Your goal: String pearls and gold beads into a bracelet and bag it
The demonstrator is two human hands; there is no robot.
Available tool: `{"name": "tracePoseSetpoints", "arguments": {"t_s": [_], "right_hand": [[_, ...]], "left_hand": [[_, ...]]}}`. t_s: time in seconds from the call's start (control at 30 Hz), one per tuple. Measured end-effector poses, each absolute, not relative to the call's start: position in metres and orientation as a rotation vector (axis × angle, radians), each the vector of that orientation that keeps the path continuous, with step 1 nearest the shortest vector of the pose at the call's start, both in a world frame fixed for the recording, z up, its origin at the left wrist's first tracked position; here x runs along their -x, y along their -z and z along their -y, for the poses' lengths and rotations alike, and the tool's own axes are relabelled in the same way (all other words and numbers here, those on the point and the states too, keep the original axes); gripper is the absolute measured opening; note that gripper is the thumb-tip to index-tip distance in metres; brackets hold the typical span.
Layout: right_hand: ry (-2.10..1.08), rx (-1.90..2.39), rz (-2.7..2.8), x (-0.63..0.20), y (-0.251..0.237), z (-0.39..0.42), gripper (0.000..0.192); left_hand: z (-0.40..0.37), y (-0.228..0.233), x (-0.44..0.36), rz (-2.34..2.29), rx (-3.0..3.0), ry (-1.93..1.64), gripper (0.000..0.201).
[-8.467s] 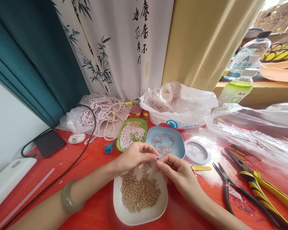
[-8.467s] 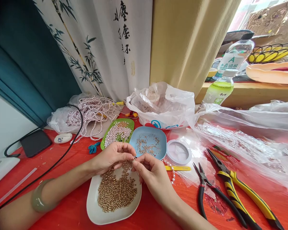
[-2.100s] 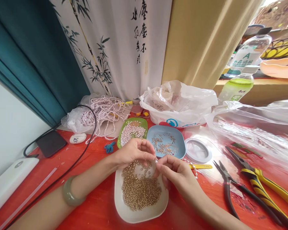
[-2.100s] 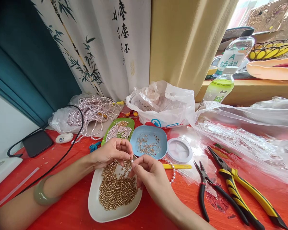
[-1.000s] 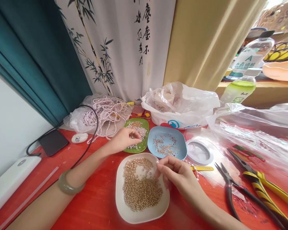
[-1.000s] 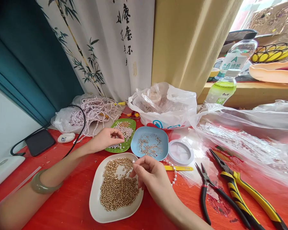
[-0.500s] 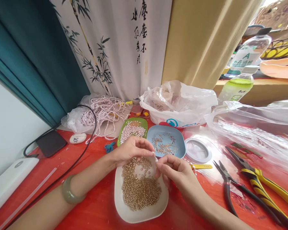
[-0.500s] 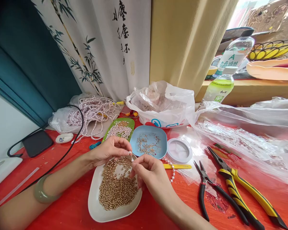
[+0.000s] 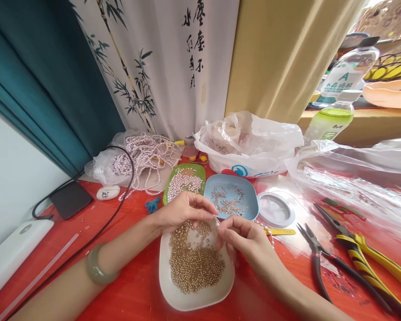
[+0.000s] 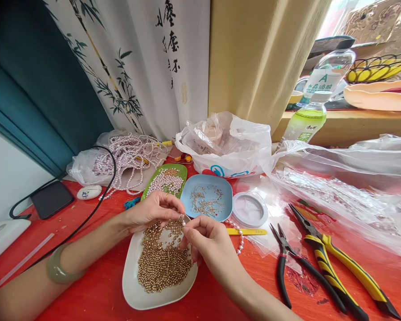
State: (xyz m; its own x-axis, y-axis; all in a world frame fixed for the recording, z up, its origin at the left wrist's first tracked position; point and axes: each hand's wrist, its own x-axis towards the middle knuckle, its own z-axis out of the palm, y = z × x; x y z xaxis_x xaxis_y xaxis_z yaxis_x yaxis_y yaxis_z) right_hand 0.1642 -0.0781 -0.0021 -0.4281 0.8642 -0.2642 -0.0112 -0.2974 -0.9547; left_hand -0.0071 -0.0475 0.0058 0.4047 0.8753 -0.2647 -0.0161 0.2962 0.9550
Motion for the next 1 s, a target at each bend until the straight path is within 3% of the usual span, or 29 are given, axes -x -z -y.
{"name": "tracePoseSetpoints", "arguments": {"t_s": [0.67,1.0], "right_hand": [[-1.798,1.135,1.323,-0.164,0.003,0.076,0.017],[-1.837,1.122,1.229,-0.164,-0.001,0.077,0.008]], "left_hand": [[0.048,-0.013,0.011,-1.066,-1.544,-0.663,0.009],[0.049,-0.016,0.01,-1.017,-1.598,-0.69,0.008]]}}
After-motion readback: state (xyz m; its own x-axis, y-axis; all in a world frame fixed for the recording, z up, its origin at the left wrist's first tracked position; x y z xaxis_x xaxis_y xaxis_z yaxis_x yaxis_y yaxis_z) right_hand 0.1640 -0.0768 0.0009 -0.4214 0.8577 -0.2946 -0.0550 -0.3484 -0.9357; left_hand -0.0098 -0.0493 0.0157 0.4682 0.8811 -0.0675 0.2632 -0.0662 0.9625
